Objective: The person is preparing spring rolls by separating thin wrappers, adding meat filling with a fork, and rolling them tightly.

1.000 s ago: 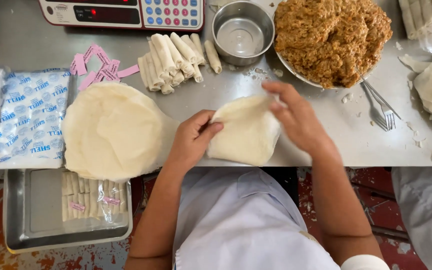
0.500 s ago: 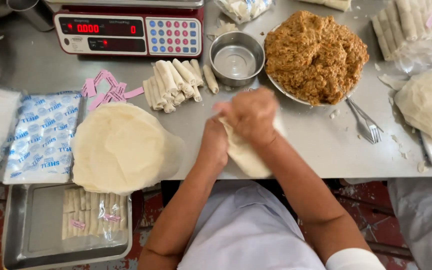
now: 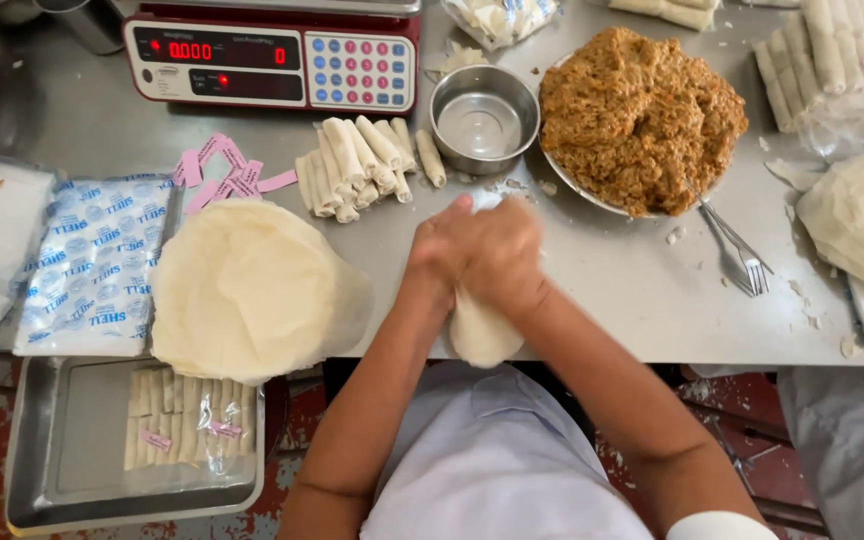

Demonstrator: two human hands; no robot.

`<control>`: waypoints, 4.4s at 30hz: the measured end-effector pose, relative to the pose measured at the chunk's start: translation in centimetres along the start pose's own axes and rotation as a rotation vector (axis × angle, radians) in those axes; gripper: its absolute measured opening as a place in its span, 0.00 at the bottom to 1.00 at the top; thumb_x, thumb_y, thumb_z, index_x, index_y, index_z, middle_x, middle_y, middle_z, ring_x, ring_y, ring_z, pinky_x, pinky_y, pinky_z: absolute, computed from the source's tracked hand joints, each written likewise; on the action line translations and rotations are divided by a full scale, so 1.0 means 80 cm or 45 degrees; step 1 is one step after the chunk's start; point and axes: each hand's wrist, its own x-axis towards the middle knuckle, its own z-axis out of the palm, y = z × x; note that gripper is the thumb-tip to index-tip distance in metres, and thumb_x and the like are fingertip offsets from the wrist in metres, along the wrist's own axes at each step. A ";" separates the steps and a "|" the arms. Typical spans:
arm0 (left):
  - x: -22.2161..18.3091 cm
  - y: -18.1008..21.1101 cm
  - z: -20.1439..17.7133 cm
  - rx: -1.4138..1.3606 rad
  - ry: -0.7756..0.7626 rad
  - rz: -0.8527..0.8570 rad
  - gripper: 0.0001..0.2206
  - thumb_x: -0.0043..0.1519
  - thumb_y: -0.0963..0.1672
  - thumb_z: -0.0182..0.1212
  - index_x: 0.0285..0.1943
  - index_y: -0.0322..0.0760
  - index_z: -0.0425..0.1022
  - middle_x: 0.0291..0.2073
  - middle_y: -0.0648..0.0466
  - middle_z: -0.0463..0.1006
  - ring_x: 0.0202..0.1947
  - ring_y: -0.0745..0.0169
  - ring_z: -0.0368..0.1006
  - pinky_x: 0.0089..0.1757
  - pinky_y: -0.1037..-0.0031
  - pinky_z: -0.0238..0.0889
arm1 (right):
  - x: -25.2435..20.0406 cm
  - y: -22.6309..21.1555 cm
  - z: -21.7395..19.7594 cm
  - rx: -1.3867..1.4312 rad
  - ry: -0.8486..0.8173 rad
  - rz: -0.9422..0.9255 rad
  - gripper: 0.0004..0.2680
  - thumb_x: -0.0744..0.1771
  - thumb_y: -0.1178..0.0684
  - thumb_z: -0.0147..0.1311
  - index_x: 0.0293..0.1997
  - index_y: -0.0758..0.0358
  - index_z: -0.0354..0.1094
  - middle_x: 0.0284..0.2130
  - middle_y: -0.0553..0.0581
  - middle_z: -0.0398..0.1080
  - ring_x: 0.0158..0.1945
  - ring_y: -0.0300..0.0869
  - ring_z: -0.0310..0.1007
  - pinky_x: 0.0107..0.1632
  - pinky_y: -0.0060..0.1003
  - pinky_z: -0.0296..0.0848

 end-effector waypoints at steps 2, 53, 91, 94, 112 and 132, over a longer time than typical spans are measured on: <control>0.014 -0.028 -0.010 0.013 -0.005 0.022 0.17 0.71 0.48 0.53 0.38 0.30 0.81 0.24 0.47 0.81 0.25 0.62 0.73 0.34 0.69 0.73 | -0.095 -0.029 0.095 -0.416 0.110 0.178 0.19 0.70 0.38 0.51 0.20 0.53 0.61 0.15 0.46 0.57 0.19 0.42 0.58 0.30 0.40 0.66; -0.080 -0.009 -0.100 0.288 -0.224 0.219 0.08 0.69 0.42 0.58 0.46 0.26 0.72 0.29 0.45 0.78 0.29 0.60 0.80 0.34 0.70 0.81 | 0.055 -0.038 -0.186 1.203 -0.985 0.844 0.02 0.66 0.58 0.61 0.38 0.62 0.77 0.22 0.58 0.76 0.25 0.41 0.77 0.34 0.35 0.76; -0.090 0.044 -0.093 1.441 0.046 0.986 0.04 0.69 0.45 0.58 0.44 0.42 0.77 0.27 0.56 0.70 0.30 0.55 0.73 0.36 0.71 0.68 | 0.082 -0.007 -0.221 0.918 -1.106 0.605 0.06 0.68 0.51 0.57 0.43 0.59 0.79 0.26 0.58 0.77 0.32 0.47 0.78 0.40 0.41 0.76; -0.101 0.031 -0.067 1.431 0.044 1.081 0.04 0.68 0.45 0.58 0.47 0.44 0.74 0.29 0.54 0.72 0.33 0.49 0.75 0.36 0.66 0.69 | 0.099 -0.033 -0.231 0.813 -1.132 0.505 0.11 0.67 0.53 0.58 0.50 0.71 0.74 0.31 0.73 0.77 0.40 0.65 0.79 0.44 0.56 0.76; -0.086 0.095 -0.307 1.925 1.358 1.171 0.04 0.75 0.50 0.56 0.49 0.60 0.76 0.32 0.68 0.82 0.29 0.59 0.80 0.39 0.72 0.73 | 0.011 0.065 -0.175 0.897 -0.696 1.265 0.07 0.71 0.44 0.59 0.42 0.53 0.75 0.18 0.54 0.69 0.23 0.38 0.63 0.28 0.34 0.68; -0.098 0.065 0.044 1.409 -0.659 1.129 0.14 0.70 0.50 0.54 0.62 0.48 0.70 0.43 0.62 0.79 0.48 0.61 0.79 0.58 0.63 0.66 | 0.171 0.037 -0.349 0.577 -0.780 0.466 0.10 0.64 0.53 0.71 0.48 0.54 0.78 0.31 0.52 0.76 0.35 0.44 0.74 0.47 0.41 0.72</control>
